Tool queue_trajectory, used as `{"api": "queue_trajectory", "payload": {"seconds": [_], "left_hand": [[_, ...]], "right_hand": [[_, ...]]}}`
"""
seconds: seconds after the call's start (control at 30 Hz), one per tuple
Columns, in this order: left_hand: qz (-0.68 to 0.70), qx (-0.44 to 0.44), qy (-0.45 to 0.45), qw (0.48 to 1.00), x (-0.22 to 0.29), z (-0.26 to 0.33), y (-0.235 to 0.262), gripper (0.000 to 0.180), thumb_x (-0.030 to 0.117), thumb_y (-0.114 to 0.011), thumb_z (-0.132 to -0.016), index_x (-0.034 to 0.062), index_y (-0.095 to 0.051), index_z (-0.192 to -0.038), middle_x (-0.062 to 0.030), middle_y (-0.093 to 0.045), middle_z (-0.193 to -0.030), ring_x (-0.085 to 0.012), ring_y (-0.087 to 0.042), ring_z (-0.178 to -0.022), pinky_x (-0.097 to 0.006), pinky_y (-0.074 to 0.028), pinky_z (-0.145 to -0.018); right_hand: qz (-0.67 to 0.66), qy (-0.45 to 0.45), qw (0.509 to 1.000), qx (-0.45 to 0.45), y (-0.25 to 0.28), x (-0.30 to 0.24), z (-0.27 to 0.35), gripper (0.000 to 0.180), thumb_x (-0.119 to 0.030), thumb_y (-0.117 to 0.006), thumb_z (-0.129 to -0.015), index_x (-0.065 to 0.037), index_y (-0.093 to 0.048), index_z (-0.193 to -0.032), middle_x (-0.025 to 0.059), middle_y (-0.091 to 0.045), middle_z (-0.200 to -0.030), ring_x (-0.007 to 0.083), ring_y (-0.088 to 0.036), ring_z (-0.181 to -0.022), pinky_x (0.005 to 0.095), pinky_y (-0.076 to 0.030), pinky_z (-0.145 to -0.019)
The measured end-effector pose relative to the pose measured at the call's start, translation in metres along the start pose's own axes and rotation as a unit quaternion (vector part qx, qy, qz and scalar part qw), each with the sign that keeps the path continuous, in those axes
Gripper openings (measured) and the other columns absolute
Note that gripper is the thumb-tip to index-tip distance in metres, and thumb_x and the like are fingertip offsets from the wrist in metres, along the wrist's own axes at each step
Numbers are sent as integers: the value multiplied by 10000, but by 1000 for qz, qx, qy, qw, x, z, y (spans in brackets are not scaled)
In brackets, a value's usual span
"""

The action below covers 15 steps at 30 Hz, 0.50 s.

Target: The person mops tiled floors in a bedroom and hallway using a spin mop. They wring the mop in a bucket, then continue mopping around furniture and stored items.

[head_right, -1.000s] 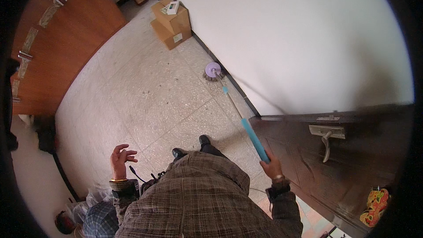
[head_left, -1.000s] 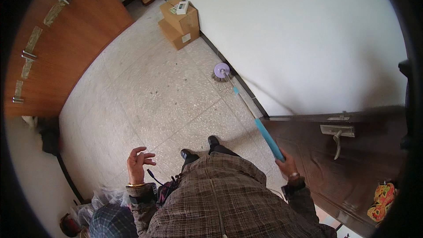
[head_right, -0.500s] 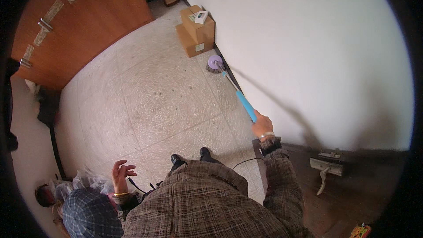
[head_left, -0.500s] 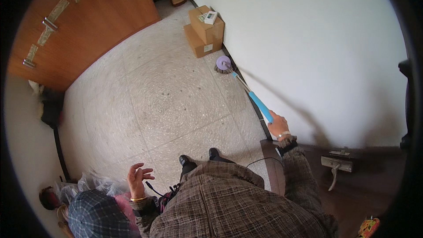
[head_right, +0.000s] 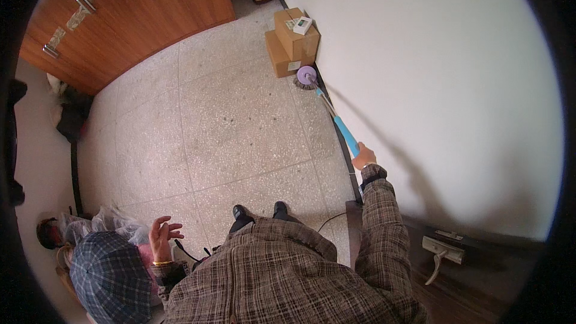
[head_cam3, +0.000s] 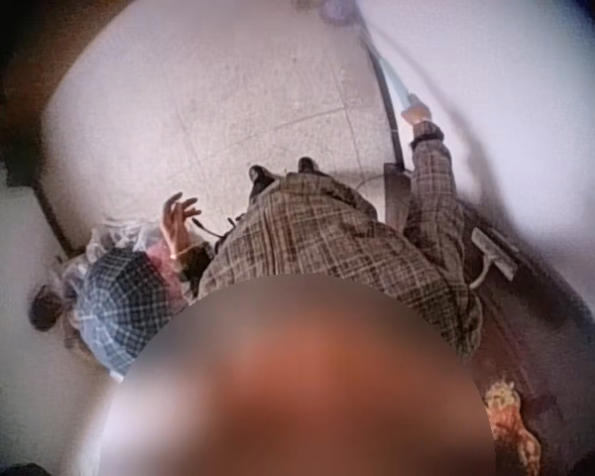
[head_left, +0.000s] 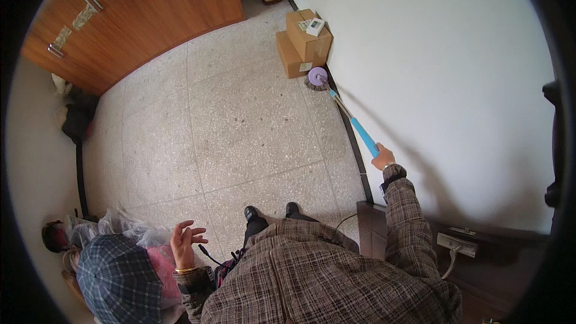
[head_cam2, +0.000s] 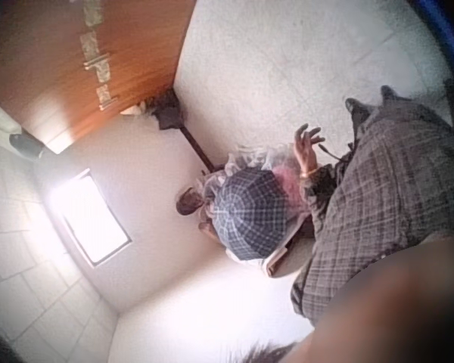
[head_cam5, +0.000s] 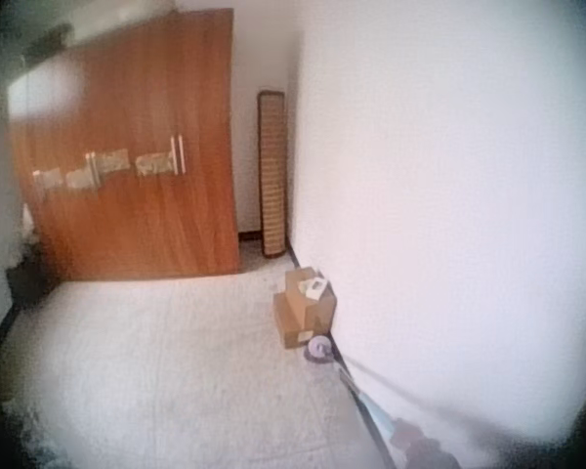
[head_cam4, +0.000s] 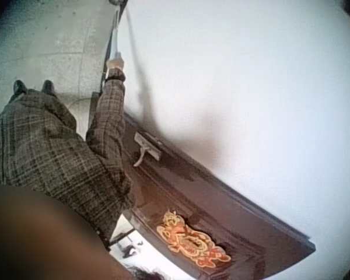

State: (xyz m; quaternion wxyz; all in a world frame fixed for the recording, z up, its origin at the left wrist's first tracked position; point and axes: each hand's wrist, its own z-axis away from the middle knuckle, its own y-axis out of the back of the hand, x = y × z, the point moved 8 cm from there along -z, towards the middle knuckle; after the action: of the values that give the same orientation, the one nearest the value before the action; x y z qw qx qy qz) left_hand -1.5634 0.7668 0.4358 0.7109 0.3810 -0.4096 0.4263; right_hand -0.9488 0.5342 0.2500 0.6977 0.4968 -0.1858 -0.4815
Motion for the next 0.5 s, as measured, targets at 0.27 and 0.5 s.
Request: {"api": "queue_trajectory", "payload": {"seconds": [0.27,0.5], "left_hand": [[11,-3,30,999,-15,-3,4,221,79,-403,-945,-17,-507,-1115,-195,-678,-853,-210,-662,-590,-283,-524,-590],[13,-15,19,1000,-23,-2,7,222,106,-410,-952,13,-503,-1131,-182,-680,-861,-214,-665,-596,-314,-519,-673]], "right_hand": [[21,59,995,-82,-36,-11,47,714,-57,-563,-742,-68,-310,-1410,285,-617,-960,410,-616,-874,449,-514,-786],[45,91,987,-123,-39,-37,65,709,-72,-551,-775,-159,-299,-1433,253,-607,-973,410,-593,-933,473,-484,-800]]}}
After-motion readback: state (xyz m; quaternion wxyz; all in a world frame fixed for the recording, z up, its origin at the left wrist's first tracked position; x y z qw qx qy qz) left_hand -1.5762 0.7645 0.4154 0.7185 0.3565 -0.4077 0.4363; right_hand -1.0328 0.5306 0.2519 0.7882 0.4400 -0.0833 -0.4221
